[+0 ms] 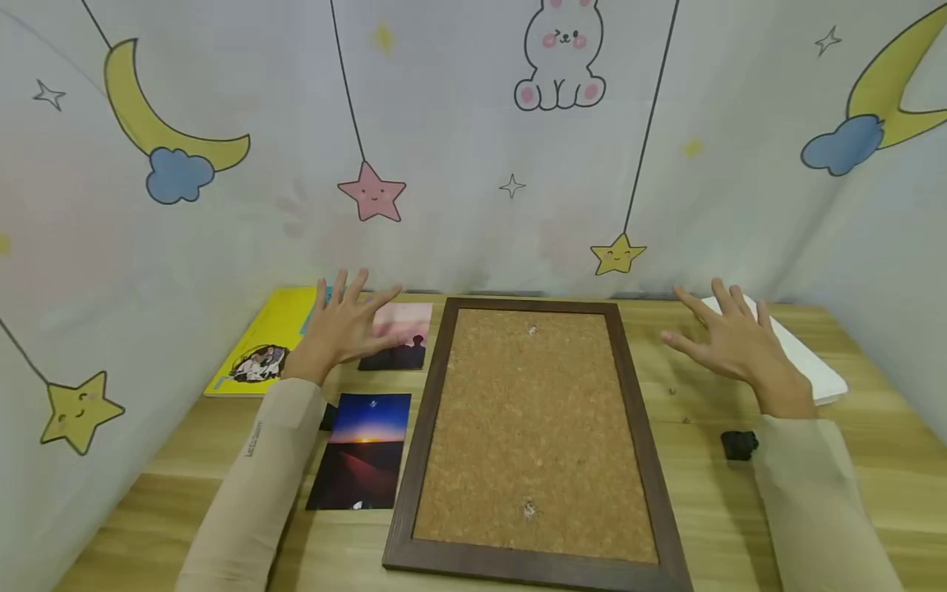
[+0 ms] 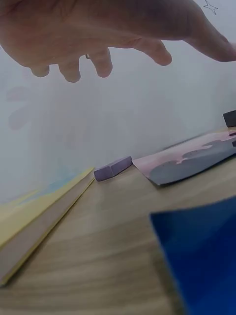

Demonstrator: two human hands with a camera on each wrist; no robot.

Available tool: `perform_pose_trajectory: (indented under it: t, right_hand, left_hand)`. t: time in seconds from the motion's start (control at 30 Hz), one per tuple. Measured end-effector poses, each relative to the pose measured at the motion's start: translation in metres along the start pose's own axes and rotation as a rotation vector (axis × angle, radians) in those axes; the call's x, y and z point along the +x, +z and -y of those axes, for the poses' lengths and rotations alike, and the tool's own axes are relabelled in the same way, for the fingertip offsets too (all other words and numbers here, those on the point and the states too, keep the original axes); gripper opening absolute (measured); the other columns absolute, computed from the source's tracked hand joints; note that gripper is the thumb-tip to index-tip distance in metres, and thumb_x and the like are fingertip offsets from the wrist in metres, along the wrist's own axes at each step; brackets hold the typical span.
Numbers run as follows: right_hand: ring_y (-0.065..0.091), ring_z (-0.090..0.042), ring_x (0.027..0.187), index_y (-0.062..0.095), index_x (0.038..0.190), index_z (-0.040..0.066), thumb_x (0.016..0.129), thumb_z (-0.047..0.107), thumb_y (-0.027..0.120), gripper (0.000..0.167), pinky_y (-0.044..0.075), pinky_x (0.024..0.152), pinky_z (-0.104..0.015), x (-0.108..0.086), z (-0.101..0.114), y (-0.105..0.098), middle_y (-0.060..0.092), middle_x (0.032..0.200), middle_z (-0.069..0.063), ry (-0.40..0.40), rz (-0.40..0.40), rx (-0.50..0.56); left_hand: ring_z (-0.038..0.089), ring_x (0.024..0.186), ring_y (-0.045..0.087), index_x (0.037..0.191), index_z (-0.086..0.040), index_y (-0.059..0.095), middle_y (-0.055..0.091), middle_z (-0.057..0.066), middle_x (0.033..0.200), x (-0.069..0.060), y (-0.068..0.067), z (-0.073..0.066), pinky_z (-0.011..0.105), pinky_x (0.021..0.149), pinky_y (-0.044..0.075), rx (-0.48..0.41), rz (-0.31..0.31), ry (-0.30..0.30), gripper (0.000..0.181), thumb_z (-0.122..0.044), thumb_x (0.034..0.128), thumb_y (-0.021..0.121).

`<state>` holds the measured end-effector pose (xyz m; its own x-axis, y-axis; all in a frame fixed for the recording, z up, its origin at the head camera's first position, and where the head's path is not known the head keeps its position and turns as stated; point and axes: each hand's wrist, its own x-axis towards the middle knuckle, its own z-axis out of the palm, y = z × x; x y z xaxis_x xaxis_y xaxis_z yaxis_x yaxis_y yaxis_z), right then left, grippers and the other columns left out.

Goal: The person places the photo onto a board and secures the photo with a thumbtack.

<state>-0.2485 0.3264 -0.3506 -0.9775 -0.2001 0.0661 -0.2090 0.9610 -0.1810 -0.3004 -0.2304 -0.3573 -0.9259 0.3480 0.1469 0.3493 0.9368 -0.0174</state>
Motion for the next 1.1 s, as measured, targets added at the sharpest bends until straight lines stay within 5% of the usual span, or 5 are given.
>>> perform_pose_trajectory:
  t: [0.3, 0.43, 0.6, 0.87, 1.1]
  right_hand:
    - [0.010, -0.062, 0.140, 0.016, 0.161, 0.020, 0.097, 0.064, 0.048, 0.085, 0.008, 0.105, -0.078, 0.004, 0.006, 0.000, 0.004, 0.158, -0.038, -0.009, 0.030, 0.055]
    - [0.019, -0.068, 0.133, 0.013, 0.162, 0.020, 0.097, 0.061, 0.049, 0.085, 0.024, 0.095, -0.081, 0.004, 0.004, -0.004, 0.007, 0.157, -0.040, -0.011, 0.073, 0.100]
    - [0.020, -0.067, 0.134, 0.015, 0.162, 0.018, 0.098, 0.057, 0.052, 0.084, 0.026, 0.093, -0.082, 0.010, 0.004, 0.001, 0.013, 0.157, -0.038, -0.052, 0.104, 0.173]
    - [0.042, -0.058, 0.127, 0.020, 0.159, 0.008, 0.099, 0.035, 0.063, 0.079, 0.038, 0.094, -0.070, 0.009, 0.000, 0.009, 0.034, 0.150, -0.037, -0.144, 0.134, 0.240]
    - [0.062, -0.044, 0.107, 0.039, 0.149, 0.000, 0.099, 0.022, 0.064, 0.060, 0.050, 0.085, -0.057, 0.007, -0.002, 0.000, 0.062, 0.120, -0.028, -0.150, 0.268, 0.330]
  left_hand:
    - [0.054, 0.146, 0.008, 0.159, -0.031, 0.027, 0.013, 0.027, 0.162, -0.002, -0.002, 0.005, 0.069, 0.113, -0.003, 0.014, 0.056, 0.003, 0.083, -0.069, 0.0899, 0.053]
    - [0.054, 0.145, 0.016, 0.158, -0.029, 0.030, 0.017, 0.029, 0.161, 0.001, 0.000, 0.003, 0.070, 0.113, 0.001, -0.045, 0.067, -0.011, 0.081, -0.066, 0.0908, 0.053]
    - [0.052, 0.145, 0.020, 0.159, -0.027, 0.027, 0.021, 0.027, 0.160, 0.006, 0.005, 0.005, 0.070, 0.113, 0.001, -0.112, 0.112, -0.045, 0.078, -0.061, 0.0934, 0.053]
    - [0.047, 0.143, 0.029, 0.160, -0.024, 0.026, 0.036, 0.023, 0.155, 0.009, 0.018, 0.008, 0.071, 0.111, 0.014, -0.224, 0.174, -0.071, 0.082, -0.062, 0.0927, 0.055]
    - [0.058, 0.137, 0.031, 0.160, -0.025, 0.024, 0.025, 0.027, 0.159, 0.018, 0.018, 0.006, 0.073, 0.106, 0.025, -0.225, 0.236, -0.104, 0.085, -0.061, 0.0911, 0.059]
